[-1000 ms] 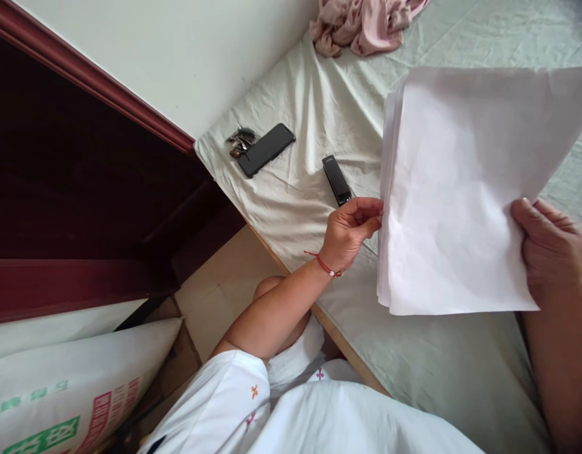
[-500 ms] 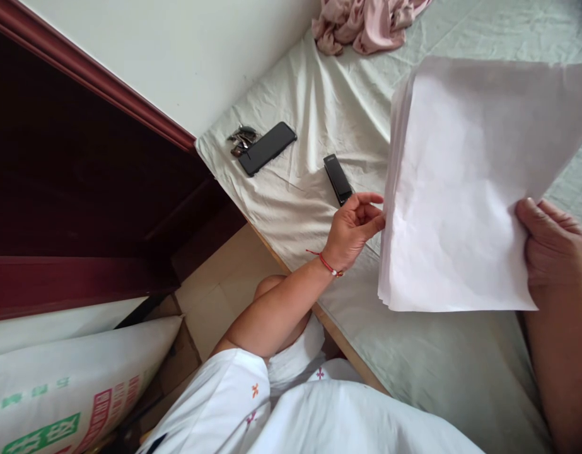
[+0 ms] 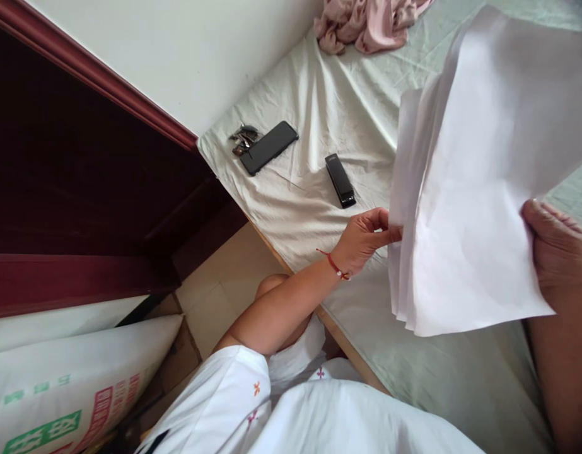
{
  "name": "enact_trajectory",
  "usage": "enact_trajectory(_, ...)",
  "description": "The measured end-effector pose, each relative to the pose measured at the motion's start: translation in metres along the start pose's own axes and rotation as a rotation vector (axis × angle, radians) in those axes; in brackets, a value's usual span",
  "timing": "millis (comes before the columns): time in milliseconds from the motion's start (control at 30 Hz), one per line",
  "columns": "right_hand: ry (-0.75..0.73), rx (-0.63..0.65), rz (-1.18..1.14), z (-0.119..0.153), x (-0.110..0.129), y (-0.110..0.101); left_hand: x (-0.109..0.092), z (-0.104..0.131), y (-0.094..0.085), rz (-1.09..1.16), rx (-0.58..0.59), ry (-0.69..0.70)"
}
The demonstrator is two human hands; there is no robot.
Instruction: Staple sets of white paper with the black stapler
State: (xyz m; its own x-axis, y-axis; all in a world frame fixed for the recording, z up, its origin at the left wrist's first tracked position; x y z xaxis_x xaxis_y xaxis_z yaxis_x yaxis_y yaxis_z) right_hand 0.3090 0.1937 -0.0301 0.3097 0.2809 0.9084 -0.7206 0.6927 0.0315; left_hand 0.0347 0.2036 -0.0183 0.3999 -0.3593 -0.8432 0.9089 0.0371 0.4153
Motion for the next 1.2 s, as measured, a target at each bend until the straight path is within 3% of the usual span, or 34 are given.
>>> enact_trajectory(167, 0.026, 0.025, 0.0, -0.001, -0.002, 0.001, 0.01, 0.005, 0.006, 0.085, 0.004, -0.141)
enact_trajectory(567, 0.009, 0.038, 0.019, 0.003, 0.0, 0.003, 0.014, 0.011, 0.014, 0.147, 0.118, -0.221)
enact_trajectory(767, 0.041, 0.021, -0.032, 0.005, -0.001, 0.004, 0.007, 0.01, 0.012, -0.02, 0.115, 0.062)
enact_trajectory(900, 0.048, 0.03, -0.049, 0.004, -0.002, 0.003, 0.003, 0.011, 0.007, -0.078, 0.006, 0.231)
enact_trajectory(1033, 0.022, 0.044, -0.031, 0.002, -0.002, 0.003, 0.001, 0.012, -0.002, -0.09, -0.129, 0.31)
enact_trajectory(1200, 0.02, 0.049, -0.017, 0.001, -0.004, 0.003, -0.002, 0.011, -0.004, -0.144, -0.126, 0.327)
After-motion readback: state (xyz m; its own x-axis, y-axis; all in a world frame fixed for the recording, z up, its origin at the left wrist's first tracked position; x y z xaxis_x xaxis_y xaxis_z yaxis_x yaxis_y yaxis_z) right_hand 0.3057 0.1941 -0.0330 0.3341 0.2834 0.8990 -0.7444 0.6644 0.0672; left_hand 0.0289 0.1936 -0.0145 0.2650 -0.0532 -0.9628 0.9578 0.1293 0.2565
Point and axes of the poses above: each hand's wrist, its own z-axis away from the middle knuckle, its own y-axis out of the palm, x = y × z, the point moved 7 cm from there along -z, towards the middle knuckle, and after that the axes turned 12 degrees about -x, right-handed, at the moved point
